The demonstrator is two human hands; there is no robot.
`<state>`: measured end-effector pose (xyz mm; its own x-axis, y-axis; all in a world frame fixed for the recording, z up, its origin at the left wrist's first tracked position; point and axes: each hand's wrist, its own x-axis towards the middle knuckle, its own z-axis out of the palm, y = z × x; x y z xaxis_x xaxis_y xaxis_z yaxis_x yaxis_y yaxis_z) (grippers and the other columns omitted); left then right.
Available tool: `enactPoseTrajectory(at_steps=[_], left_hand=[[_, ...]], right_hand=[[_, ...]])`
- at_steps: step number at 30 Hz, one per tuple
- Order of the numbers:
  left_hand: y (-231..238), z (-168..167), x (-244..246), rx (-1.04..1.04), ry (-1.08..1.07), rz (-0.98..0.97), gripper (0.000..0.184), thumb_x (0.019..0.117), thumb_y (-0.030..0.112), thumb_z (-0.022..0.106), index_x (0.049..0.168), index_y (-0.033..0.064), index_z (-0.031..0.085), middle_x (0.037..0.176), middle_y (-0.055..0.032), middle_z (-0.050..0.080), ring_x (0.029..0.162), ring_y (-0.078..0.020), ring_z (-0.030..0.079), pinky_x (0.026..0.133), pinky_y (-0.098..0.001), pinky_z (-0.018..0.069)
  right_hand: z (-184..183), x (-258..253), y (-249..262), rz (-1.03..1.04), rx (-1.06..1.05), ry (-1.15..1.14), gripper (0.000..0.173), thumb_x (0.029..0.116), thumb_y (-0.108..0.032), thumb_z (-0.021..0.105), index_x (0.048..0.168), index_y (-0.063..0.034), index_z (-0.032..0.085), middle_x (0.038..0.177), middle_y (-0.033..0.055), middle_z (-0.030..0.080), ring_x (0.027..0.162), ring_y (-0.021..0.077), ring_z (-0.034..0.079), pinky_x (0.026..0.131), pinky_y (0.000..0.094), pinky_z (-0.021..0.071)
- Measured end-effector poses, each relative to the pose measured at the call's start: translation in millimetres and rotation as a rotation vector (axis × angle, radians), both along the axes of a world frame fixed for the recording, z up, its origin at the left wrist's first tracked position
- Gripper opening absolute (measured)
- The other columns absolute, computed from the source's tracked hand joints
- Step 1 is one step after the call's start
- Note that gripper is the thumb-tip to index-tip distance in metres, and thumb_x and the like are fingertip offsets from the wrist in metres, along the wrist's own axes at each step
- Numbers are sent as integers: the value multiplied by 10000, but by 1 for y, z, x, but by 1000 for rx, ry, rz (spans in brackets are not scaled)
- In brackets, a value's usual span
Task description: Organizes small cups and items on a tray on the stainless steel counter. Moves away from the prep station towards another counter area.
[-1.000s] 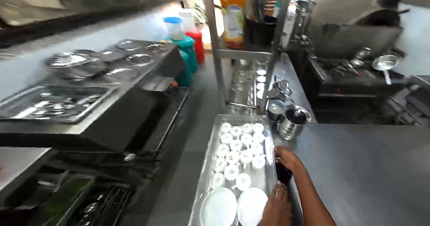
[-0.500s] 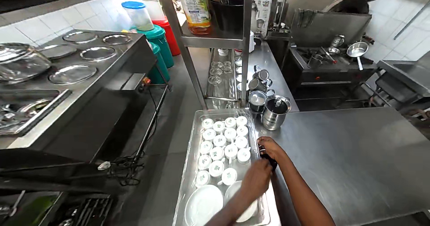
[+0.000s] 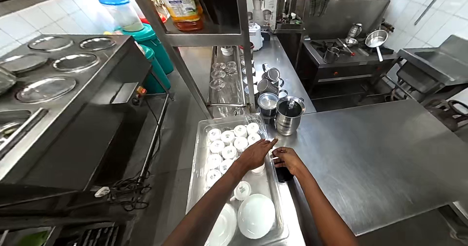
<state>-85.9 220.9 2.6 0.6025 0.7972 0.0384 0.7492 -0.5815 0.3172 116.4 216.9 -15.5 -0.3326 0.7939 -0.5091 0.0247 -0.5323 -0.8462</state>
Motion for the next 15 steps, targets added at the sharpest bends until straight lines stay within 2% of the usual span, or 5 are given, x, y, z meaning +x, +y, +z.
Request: enactPoseTrajectory(at_steps=[2, 4, 7, 11, 15], left_hand=[[3, 1, 1, 14, -15, -3, 767, 860, -75, 609, 1572, 120, 402, 1327, -66, 672, 1317, -222, 581, 1233, -411, 325], [6, 6, 4, 24, -22, 3, 745, 870, -77, 606, 1563, 126, 422, 1248, -65, 705, 1254, -233, 618, 1201, -411, 367], [6, 14, 9, 19, -30, 20, 625, 948, -35, 573, 1544, 114, 456, 1147, -93, 725, 1187, -275, 646, 1078, -436, 487], [6, 18, 12, -23, -52, 55, 470, 1007, 48, 564, 1472, 114, 550, 1185, -112, 718, 1163, -297, 663, 982, -481, 546], [6, 24, 10, -109, -80, 91, 432, 1005, 84, 598, 1434, 130, 589, 1158, -82, 718, 1124, -275, 665, 970, -484, 545]], right_hand=[[6, 5, -10, 57, 47, -66, 199, 1018, -173, 635, 1120, -8, 681, 954, 118, 722, 743, 193, 702, 679, 368, 610], [10, 7, -21, 87, 69, -117, 183, 994, -152, 673, 1090, 4, 688, 919, 113, 713, 714, 177, 688, 651, 339, 600], [10, 4, -30, 56, 91, -159, 181, 960, -147, 724, 1043, 9, 686, 862, 110, 704, 653, 164, 669, 604, 315, 587], [2, -5, -31, -25, 135, -182, 154, 965, -122, 706, 934, 20, 656, 711, 99, 659, 544, 147, 617, 529, 287, 548], [0, -7, -28, 23, 156, -274, 147, 992, -134, 660, 934, 1, 642, 714, 90, 638, 552, 149, 602, 538, 297, 536]])
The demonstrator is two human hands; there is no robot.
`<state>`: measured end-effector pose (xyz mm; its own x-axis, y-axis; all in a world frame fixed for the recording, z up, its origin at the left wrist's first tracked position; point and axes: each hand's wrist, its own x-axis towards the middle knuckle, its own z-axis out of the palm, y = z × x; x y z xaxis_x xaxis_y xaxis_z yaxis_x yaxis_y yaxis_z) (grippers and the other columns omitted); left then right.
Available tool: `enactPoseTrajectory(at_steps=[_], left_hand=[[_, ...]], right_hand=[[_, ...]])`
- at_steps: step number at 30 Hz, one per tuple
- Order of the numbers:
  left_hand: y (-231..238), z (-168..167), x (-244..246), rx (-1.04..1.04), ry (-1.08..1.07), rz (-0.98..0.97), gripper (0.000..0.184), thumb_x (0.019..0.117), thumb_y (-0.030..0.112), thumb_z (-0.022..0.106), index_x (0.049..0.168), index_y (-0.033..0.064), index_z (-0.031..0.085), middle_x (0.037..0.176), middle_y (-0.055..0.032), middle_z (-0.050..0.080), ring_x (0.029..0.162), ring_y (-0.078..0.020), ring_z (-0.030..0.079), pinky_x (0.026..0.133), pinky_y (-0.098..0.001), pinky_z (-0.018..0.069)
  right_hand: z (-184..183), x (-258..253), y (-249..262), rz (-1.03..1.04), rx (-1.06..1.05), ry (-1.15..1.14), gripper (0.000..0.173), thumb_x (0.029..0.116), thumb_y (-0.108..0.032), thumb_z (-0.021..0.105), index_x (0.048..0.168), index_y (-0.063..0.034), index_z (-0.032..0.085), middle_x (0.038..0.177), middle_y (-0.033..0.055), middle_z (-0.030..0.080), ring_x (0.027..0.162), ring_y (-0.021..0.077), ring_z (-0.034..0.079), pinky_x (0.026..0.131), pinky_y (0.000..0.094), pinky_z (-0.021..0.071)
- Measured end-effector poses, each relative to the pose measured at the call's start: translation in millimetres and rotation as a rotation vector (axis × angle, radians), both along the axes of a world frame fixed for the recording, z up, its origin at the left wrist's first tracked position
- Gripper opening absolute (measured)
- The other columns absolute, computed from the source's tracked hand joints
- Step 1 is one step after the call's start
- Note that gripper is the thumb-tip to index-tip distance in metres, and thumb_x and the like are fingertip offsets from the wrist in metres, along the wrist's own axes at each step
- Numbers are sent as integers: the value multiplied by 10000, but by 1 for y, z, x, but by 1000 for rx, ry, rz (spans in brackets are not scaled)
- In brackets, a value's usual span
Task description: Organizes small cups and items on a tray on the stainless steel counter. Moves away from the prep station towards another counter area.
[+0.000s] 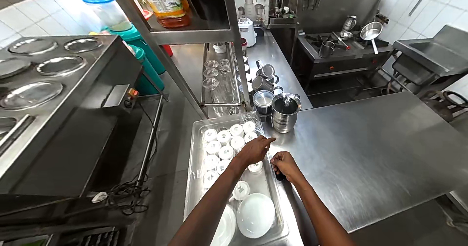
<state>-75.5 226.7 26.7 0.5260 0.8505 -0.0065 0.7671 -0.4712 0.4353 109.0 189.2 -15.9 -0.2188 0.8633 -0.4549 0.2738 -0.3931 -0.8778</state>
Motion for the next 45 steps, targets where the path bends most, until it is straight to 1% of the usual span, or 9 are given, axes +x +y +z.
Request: enactPoseTrajectory(at_steps=[4, 7, 12, 16, 25, 31, 35, 39, 45], left_hand=[[7, -12, -4, -9, 15, -15, 393, 994, 178, 639, 1386, 162, 627, 1154, -33, 715, 1118, -241, 654, 998, -461, 532], [10, -16, -3, -45, 29, -4, 394, 968, 243, 683, 1356, 184, 650, 1175, -26, 712, 1141, -239, 644, 1016, -482, 525], [8, -29, 2, 41, -8, 65, 339, 919, 275, 731, 1250, 205, 710, 1089, 3, 722, 1101, -231, 634, 1029, -472, 501], [7, -37, 9, 80, -78, 156, 320, 885, 232, 755, 1203, 197, 735, 990, 12, 731, 1060, -227, 637, 1124, -476, 420], [4, -44, 20, 118, -57, 286, 252, 919, 268, 750, 1153, 178, 754, 1008, 9, 745, 1120, -249, 639, 1228, -541, 273], [-4, -44, 35, 213, -125, 362, 481, 886, 134, 777, 1350, 106, 653, 1400, -108, 632, 1322, -321, 573, 1218, -534, 333], [-7, -44, 38, 237, -49, 527, 683, 853, 277, 827, 1441, 64, 553, 1527, -182, 482, 1427, -359, 448, 1199, -515, 360], [-8, -57, 35, 215, 192, 543, 642, 996, 500, 579, 1436, 34, 566, 1533, -158, 507, 1491, -330, 381, 1267, -514, 213], [-14, -58, 49, 180, 392, 510, 606, 1103, 410, 336, 1505, -23, 466, 1592, -206, 423, 1511, -352, 349, 1261, -510, 216]], right_hand=[[19, -4, 2, 161, 193, -464, 159, 973, -227, 632, 927, -88, 693, 809, 105, 676, 759, 274, 662, 674, 513, 534], [24, -4, 5, 245, 203, -526, 177, 990, -227, 585, 992, -89, 695, 874, 126, 689, 845, 305, 679, 733, 558, 543], [1, 10, 5, 162, 60, -252, 233, 1057, -260, 512, 1081, -57, 624, 841, 112, 620, 638, 203, 600, 585, 375, 524], [-5, 8, 1, 107, -12, -69, 310, 1000, -370, 662, 1053, -66, 645, 809, 74, 631, 587, 148, 591, 520, 294, 505], [-12, 9, 2, 11, -168, 310, 176, 1048, -177, 579, 988, -27, 649, 694, 36, 583, 526, 87, 525, 490, 229, 455], [-14, 12, 1, 79, -131, 216, 213, 1032, -260, 630, 1023, -49, 653, 741, 52, 619, 547, 109, 558, 485, 245, 468], [-21, 11, 1, 36, -135, 303, 180, 1029, -195, 620, 986, -25, 660, 711, 43, 600, 543, 104, 543, 495, 246, 465], [-22, 19, 13, 163, -178, 315, 202, 1053, -225, 568, 1018, -46, 656, 770, 44, 654, 598, 118, 604, 523, 265, 501], [1, 14, 70, 53, 41, 54, 269, 1091, -228, 493, 1198, -35, 646, 1023, 113, 706, 692, 191, 660, 593, 347, 559]])
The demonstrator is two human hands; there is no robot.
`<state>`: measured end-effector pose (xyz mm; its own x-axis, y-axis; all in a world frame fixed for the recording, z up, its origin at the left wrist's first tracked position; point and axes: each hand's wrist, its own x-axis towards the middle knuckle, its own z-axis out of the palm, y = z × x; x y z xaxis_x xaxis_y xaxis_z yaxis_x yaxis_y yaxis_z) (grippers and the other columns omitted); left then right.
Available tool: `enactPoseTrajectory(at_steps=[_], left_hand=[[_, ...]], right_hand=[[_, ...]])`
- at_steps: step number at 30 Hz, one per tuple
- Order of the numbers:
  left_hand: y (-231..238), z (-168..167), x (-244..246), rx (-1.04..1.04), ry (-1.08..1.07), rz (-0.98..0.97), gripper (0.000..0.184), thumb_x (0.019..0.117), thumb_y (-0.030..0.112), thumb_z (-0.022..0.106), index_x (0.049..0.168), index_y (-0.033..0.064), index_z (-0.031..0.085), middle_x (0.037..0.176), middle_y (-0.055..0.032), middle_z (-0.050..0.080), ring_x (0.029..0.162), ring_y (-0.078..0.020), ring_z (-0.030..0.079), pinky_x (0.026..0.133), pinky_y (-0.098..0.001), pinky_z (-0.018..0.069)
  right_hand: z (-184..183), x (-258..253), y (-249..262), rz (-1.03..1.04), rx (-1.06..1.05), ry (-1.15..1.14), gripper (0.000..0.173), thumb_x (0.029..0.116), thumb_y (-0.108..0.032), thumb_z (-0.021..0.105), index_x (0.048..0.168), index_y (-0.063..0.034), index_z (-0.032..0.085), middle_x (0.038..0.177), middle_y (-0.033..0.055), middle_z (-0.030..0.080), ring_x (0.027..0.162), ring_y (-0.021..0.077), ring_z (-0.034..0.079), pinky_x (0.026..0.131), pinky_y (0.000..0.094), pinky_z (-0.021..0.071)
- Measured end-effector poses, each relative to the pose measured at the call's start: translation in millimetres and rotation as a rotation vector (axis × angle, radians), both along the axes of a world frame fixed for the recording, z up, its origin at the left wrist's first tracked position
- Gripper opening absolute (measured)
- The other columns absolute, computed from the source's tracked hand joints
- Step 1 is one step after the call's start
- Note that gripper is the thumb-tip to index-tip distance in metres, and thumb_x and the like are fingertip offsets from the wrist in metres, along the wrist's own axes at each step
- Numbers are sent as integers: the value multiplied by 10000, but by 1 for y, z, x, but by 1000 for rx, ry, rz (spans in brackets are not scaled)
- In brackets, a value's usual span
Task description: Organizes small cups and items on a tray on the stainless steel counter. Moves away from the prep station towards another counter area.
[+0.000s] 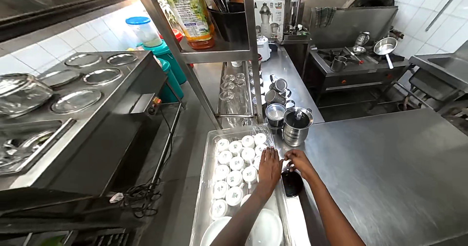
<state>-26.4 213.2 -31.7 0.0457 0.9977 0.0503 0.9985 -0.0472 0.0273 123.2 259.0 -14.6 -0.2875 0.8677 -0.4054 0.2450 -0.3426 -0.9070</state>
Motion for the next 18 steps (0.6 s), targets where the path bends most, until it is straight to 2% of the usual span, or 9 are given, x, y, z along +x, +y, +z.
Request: enactPoseTrajectory(at_steps=[4, 7, 10, 13, 16, 18], left_hand=[[1, 14, 12, -150, 127, 32, 581, 1120, 314, 275, 1560, -60, 340, 1644, -239, 310, 1539, -381, 276, 1258, -532, 201], [1, 22, 17, -203, 163, 27, 534, 1108, 220, 294, 1554, -71, 339, 1643, -261, 291, 1532, -398, 280, 1249, -549, 213], [0, 28, 18, -230, 185, 21, 497, 1084, 137, 329, 1545, -44, 375, 1642, -255, 296, 1524, -405, 294, 1232, -575, 236], [1, 23, 16, -192, 124, 32, 498, 1101, 186, 307, 1544, -25, 390, 1640, -243, 312, 1528, -397, 291, 1237, -580, 220], [5, 19, 16, -169, 66, 37, 485, 1107, 253, 300, 1504, 25, 459, 1642, -216, 322, 1556, -371, 231, 1247, -584, 194], [7, 18, 13, -196, 26, 33, 518, 1107, 306, 274, 1535, 61, 432, 1675, -191, 264, 1579, -342, 165, 1259, -592, 131]], right_hand=[[-3, -38, 54, -11, 57, -78, 368, 1078, -338, 524, 1224, -17, 629, 1042, 163, 707, 730, 258, 696, 623, 419, 590], [-4, -61, 82, 35, 62, -129, 378, 1037, -359, 608, 1148, 0, 644, 953, 157, 693, 687, 237, 678, 603, 398, 582], [-15, -74, 97, 27, 44, -130, 323, 964, -291, 715, 1044, 17, 659, 825, 145, 652, 618, 211, 619, 583, 384, 554], [-17, -74, 97, -18, -6, -28, 198, 999, -186, 655, 1006, 12, 648, 726, 89, 608, 560, 152, 573, 546, 317, 525], [-17, -71, 98, -19, -26, 4, 170, 1026, -160, 610, 1002, 6, 638, 731, 83, 606, 565, 150, 575, 540, 311, 522], [-16, -69, 96, 1, -31, 6, 181, 1044, -169, 579, 1032, 2, 637, 774, 95, 628, 592, 159, 595, 552, 320, 530]])
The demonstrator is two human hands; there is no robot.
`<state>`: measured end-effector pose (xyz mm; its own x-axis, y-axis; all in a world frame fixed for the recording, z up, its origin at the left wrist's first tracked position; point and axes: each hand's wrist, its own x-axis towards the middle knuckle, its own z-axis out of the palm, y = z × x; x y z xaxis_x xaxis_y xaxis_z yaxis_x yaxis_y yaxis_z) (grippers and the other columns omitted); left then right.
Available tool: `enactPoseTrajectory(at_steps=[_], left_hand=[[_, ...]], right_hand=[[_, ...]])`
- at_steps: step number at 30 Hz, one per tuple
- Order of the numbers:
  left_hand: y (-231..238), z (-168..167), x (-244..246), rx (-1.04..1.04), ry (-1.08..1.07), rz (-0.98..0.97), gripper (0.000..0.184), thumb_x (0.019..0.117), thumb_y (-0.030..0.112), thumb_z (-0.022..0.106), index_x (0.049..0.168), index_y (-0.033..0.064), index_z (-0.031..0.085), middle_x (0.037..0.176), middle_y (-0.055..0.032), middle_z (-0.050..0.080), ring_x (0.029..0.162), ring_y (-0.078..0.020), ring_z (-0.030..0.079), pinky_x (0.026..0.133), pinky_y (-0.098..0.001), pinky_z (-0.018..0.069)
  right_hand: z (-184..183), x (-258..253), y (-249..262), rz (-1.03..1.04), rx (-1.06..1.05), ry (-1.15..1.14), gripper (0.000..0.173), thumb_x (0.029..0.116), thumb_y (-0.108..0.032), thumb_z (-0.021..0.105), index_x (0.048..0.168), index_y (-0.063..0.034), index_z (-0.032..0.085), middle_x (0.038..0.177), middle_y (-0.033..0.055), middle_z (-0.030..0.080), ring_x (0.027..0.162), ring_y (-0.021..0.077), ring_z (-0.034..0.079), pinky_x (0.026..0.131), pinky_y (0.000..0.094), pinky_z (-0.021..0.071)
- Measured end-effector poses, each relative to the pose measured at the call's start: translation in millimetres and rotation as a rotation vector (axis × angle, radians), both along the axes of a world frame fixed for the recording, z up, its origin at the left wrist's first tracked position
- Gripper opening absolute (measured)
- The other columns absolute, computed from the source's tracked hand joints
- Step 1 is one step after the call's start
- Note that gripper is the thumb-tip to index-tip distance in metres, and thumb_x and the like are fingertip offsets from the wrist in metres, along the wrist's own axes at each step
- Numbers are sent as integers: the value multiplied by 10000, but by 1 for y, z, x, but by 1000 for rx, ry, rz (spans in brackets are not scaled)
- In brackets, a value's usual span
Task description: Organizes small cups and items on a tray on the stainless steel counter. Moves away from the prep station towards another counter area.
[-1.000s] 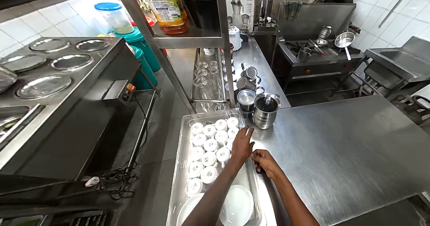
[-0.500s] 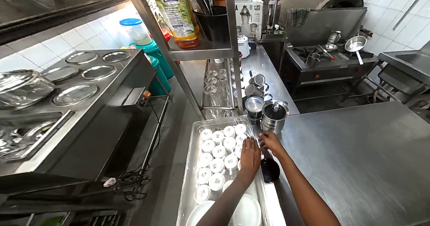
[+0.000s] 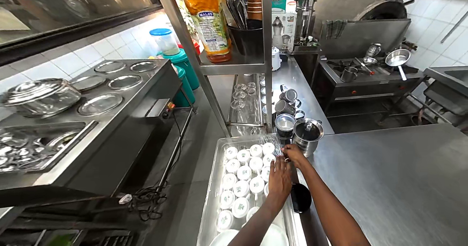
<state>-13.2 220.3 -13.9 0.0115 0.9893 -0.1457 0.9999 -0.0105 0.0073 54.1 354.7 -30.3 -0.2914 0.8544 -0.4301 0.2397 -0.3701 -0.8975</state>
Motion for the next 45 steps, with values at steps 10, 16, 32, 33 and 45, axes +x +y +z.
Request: enactPoseTrajectory(at_steps=[10, 16, 32, 33, 45], left_hand=[[10, 7, -7, -74, -58, -61, 539, 1085, 259, 275, 1548, 0, 373, 1677, -232, 223, 1581, -367, 137, 1276, -557, 102], [9, 8, -13, -63, -99, -75, 539, 1085, 271, 262, 1542, 17, 391, 1685, -206, 218, 1585, -342, 138, 1276, -558, 84], [17, 6, -19, -106, -189, -116, 567, 1073, 253, 289, 1576, -9, 320, 1685, -199, 228, 1588, -323, 134, 1289, -503, 82], [16, 6, -19, -104, -202, -116, 567, 1074, 260, 293, 1571, -10, 329, 1682, -200, 237, 1587, -322, 143, 1289, -500, 86], [15, -2, -14, -114, -202, -104, 529, 1045, 206, 326, 1519, -2, 434, 1691, -219, 189, 1587, -359, 108, 1286, -527, 86]], right_hand=[[-4, -25, 19, -83, 263, -246, 254, 933, -186, 707, 1077, 18, 657, 955, 200, 671, 835, 322, 664, 768, 526, 562], [-10, -28, 16, -158, 319, -226, 127, 948, -97, 655, 999, 18, 672, 956, 196, 662, 873, 313, 648, 788, 515, 543], [1, -27, 17, -114, 338, -384, 185, 919, -181, 726, 944, 3, 715, 922, 198, 696, 868, 346, 677, 803, 561, 548], [3, -27, 15, -114, 332, -380, 180, 925, -172, 710, 953, 6, 709, 922, 203, 693, 858, 347, 675, 791, 560, 549], [33, -33, 16, 103, 371, -747, 281, 945, -321, 661, 994, -57, 743, 999, 191, 728, 978, 377, 697, 839, 629, 533]])
